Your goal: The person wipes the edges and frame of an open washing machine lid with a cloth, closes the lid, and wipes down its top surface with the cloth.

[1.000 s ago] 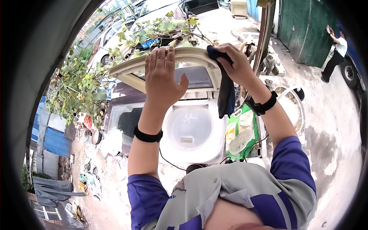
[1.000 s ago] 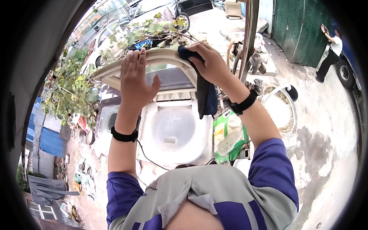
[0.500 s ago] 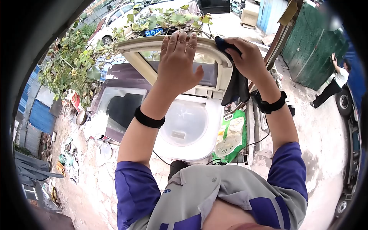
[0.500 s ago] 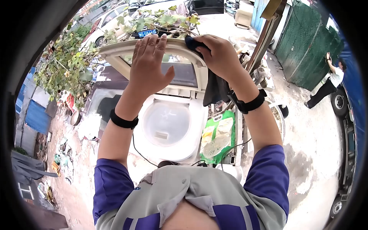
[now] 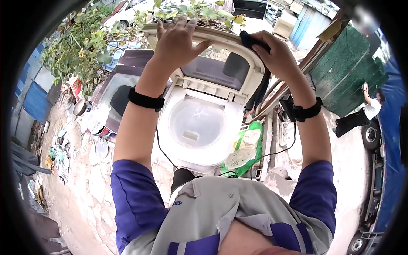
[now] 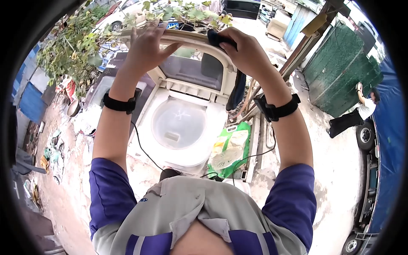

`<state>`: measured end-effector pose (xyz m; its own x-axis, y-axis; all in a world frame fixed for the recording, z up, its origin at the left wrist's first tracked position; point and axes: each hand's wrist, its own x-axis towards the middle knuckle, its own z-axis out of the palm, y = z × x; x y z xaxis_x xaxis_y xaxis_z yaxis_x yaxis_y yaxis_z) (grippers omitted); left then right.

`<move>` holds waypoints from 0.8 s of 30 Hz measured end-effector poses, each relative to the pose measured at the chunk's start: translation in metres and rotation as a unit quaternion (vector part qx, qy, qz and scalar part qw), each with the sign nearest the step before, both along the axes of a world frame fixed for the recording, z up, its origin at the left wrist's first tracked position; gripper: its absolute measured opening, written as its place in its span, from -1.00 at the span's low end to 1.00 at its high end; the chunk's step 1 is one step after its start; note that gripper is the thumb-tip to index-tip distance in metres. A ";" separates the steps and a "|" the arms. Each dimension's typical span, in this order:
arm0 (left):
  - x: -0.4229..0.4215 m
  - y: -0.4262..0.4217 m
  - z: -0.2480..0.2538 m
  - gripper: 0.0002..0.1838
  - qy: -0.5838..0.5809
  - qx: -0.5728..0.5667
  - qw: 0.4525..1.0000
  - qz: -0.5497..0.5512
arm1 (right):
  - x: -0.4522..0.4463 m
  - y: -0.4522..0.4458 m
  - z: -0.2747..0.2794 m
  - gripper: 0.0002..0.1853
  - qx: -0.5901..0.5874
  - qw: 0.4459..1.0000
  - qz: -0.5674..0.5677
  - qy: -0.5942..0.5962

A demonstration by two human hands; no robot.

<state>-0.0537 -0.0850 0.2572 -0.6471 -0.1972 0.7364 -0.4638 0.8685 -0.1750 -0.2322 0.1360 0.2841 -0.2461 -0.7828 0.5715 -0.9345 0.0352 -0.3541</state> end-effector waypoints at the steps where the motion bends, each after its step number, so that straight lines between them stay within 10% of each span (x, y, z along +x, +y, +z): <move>1: 0.003 -0.011 -0.002 -0.09 0.006 0.015 0.999 -0.046 | -0.006 0.003 -0.006 -0.74 -0.019 1.000 0.008 -0.001; 16: 0.002 -0.006 -0.009 -0.02 0.060 -0.015 0.996 -0.065 | 0.023 -0.076 0.045 -0.77 0.108 0.967 0.024 0.229; 24: 0.015 0.008 -0.007 -0.12 0.058 0.017 0.996 -0.066 | 0.018 -0.094 0.049 -0.74 0.110 0.969 0.156 0.156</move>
<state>-0.0385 -0.0767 0.2502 -0.5798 -0.1427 0.8022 -0.3609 0.9277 -0.0959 -0.2145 0.0417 0.3329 0.1803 -0.9023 0.3917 -0.9722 -0.2239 -0.0683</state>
